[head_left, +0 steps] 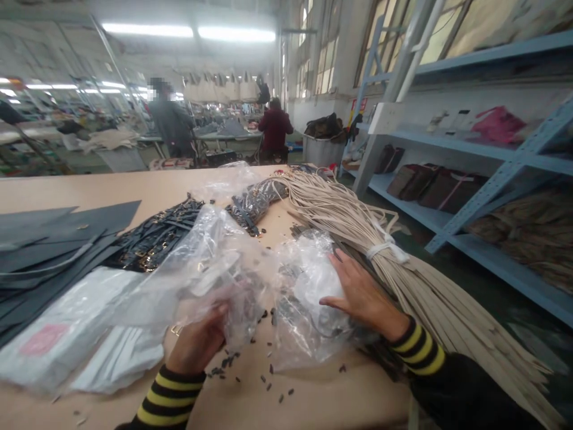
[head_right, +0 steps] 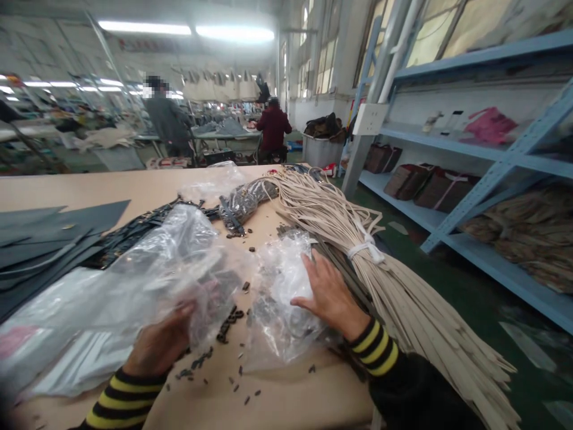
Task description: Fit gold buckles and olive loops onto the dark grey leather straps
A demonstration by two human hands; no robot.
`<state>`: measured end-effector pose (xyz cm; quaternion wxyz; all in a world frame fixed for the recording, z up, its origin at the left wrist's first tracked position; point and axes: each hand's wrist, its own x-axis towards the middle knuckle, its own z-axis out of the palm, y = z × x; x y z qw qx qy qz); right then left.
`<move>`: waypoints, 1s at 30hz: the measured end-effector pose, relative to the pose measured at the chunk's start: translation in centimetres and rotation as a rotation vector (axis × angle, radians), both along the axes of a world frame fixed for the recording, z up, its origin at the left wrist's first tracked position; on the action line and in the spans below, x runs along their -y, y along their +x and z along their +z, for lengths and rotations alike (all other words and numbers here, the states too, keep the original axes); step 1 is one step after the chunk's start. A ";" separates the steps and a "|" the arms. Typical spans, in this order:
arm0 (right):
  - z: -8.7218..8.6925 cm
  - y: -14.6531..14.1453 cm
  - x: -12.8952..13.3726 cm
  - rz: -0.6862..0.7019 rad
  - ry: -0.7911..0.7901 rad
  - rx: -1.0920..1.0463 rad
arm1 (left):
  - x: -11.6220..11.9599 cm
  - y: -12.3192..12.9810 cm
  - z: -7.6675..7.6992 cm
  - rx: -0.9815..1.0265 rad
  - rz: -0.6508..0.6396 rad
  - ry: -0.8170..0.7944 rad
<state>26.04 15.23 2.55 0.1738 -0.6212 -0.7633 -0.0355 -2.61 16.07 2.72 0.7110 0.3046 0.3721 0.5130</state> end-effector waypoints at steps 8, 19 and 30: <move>-3.0 -0.7 -1.2 -0.043 -0.035 -0.029 | 1.9 -1.4 -2.9 -0.188 0.260 -0.156; 6.8 8.1 -7.8 -0.350 0.407 -0.165 | 1.6 -1.5 -2.0 -0.113 0.279 -0.276; 2.5 -1.4 -9.6 0.278 0.222 -0.243 | 0.1 1.2 -3.0 -0.103 0.361 -0.042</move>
